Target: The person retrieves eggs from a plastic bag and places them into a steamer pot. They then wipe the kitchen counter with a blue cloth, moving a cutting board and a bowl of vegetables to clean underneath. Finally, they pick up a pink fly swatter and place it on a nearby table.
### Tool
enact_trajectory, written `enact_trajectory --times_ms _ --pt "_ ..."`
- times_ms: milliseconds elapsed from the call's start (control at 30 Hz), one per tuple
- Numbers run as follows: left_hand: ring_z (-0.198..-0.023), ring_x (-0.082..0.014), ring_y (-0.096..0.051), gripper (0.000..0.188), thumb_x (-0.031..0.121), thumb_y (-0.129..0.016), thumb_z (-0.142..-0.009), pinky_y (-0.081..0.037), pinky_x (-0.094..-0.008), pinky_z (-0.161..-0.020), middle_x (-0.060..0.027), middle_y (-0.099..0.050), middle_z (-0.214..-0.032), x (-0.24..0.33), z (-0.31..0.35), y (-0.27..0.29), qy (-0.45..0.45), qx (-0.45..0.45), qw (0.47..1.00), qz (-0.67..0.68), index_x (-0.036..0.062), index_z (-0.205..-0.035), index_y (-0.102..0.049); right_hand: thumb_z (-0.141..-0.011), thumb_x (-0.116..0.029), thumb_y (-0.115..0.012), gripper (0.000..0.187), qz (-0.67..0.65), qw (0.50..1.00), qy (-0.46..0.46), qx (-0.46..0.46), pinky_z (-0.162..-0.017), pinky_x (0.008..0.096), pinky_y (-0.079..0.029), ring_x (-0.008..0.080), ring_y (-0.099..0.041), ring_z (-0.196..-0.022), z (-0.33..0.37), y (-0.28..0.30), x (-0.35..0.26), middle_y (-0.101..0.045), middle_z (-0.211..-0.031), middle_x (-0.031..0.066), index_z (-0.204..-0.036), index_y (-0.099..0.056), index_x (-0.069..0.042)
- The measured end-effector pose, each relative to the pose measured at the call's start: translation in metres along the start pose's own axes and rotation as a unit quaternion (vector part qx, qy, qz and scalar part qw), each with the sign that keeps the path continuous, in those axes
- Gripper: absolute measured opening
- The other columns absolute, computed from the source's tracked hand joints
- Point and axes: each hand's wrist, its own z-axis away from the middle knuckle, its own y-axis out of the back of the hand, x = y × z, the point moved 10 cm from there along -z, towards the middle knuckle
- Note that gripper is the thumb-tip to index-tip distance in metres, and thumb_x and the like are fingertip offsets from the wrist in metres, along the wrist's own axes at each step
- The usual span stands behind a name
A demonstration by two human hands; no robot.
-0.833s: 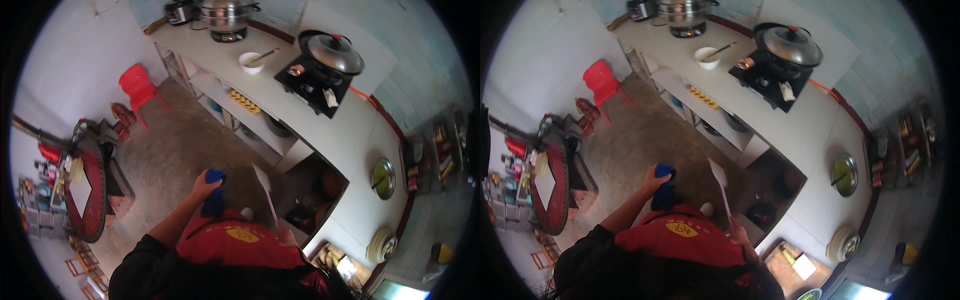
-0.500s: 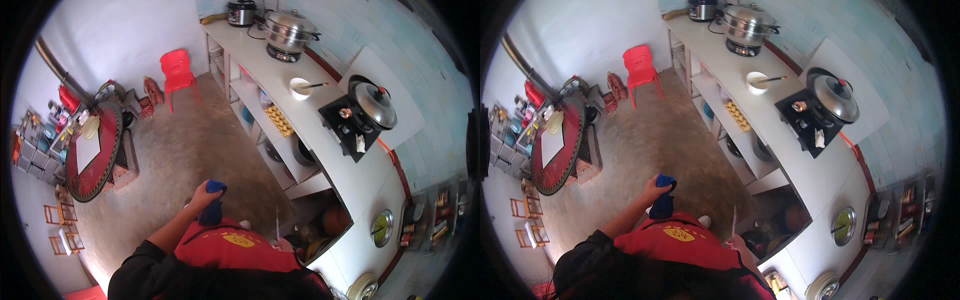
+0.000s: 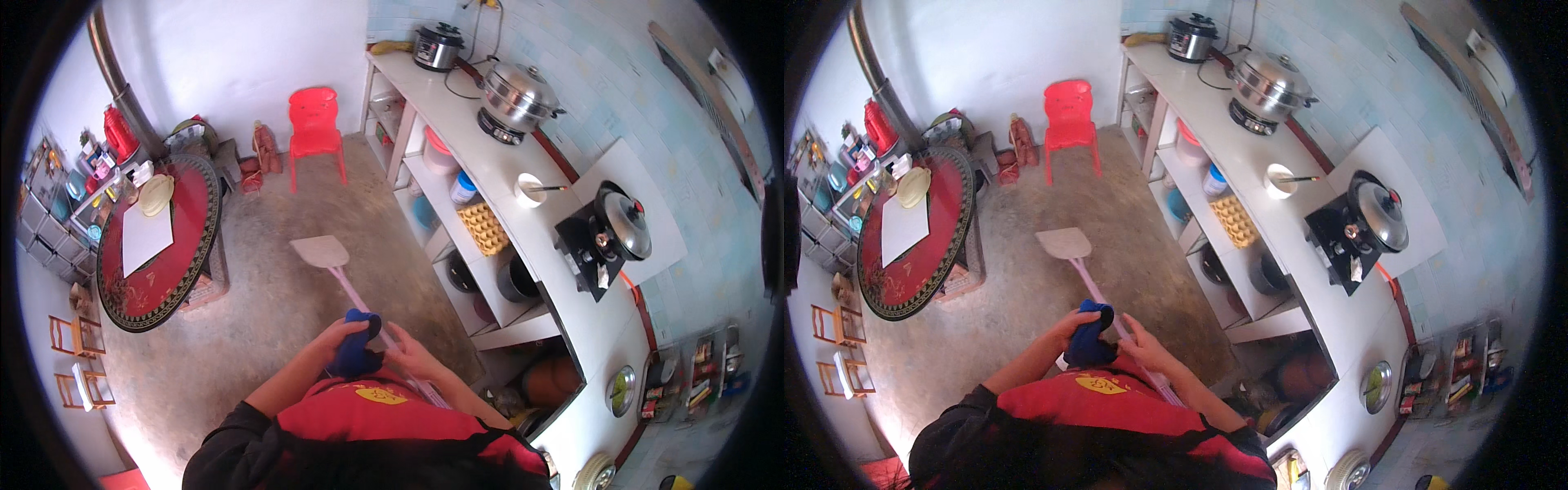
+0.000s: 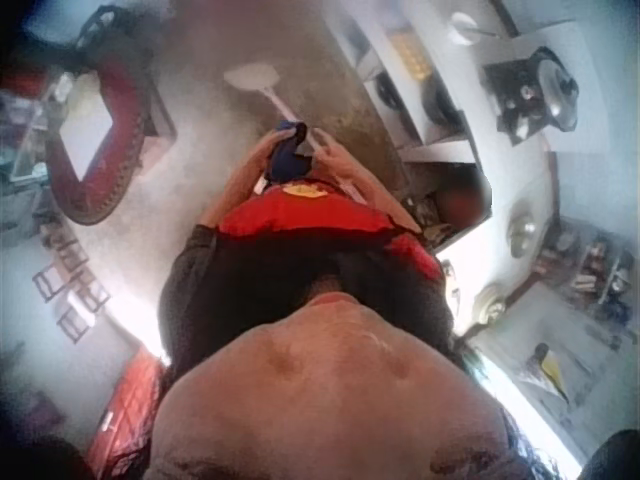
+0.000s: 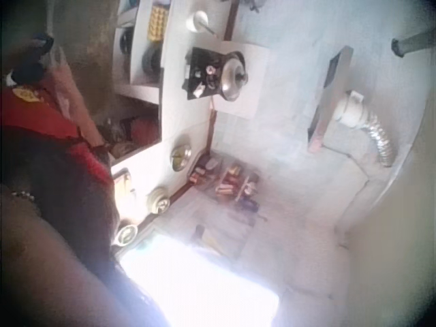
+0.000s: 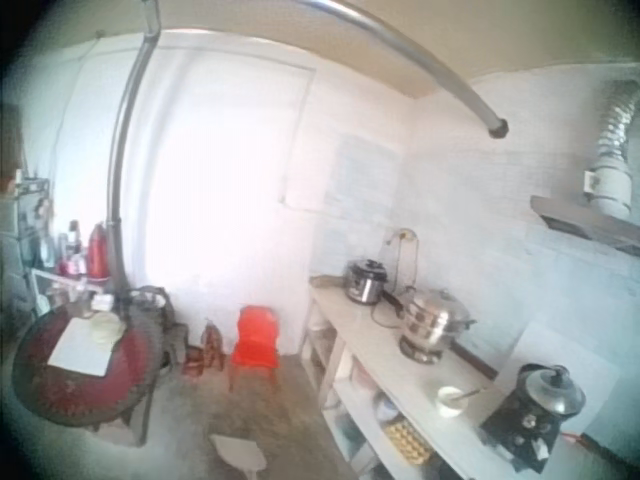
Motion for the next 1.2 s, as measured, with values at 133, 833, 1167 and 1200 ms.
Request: enact_trajectory --times_ms 133,833,1167,1200 --pt "-0.069 -0.0189 -0.060 0.035 0.028 -0.068 -0.077 -0.053 -0.0334 -0.061 -0.0086 -0.060 -0.082 0.028 0.022 0.055 -0.003 -0.043 0.999 0.028 0.0055 -0.101 -0.056 -0.086 -0.023 -0.056 0.070 0.132 0.988 0.062 -0.045 -0.092 0.0342 -0.039 0.0274 -0.051 -0.107 -0.050 -0.065 -0.041 -0.050 -0.121 0.0195 -0.142 -0.017 -0.007" --pt "-0.066 -0.0222 -0.061 0.032 0.025 -0.072 -0.073 -0.052 -0.0382 -0.059 -0.0095 -0.061 -0.078 0.252 0.258 0.457 -0.333 0.307 0.865 0.216 0.0053 -0.095 -0.058 -0.083 -0.006 -0.053 0.033 0.307 0.940 0.151 -0.014 -0.077 0.0324 -0.047 0.0239 -0.059 -0.086 -0.179 -0.147 -0.162 -0.055 -0.102 0.0147 -0.116 -0.052 -0.002" --pt "-0.073 -0.0176 -0.057 0.037 0.030 -0.073 -0.071 -0.050 -0.0343 -0.063 -0.0048 -0.060 -0.084 0.171 0.207 0.458 -0.261 0.352 0.877 0.197 0.0090 -0.098 -0.059 -0.083 -0.009 -0.056 0.030 0.306 0.934 0.130 -0.128 -0.069 0.0309 -0.048 0.0207 -0.060 -0.079 -0.192 -0.191 -0.121 -0.057 -0.100 0.0122 -0.112 -0.055 -0.002" --pt "-0.074 -0.0177 -0.057 0.038 0.031 -0.073 -0.071 -0.050 -0.0338 -0.064 -0.0048 -0.060 -0.084 0.157 0.185 0.438 -0.239 0.318 0.890 0.223 0.0089 -0.098 -0.059 -0.082 -0.009 -0.056 0.030 0.317 0.928 0.139 -0.137 -0.069 0.0312 -0.048 0.0212 -0.060 -0.079 -0.197 -0.196 -0.126 -0.057 -0.099 0.0125 -0.111 -0.055 -0.002"
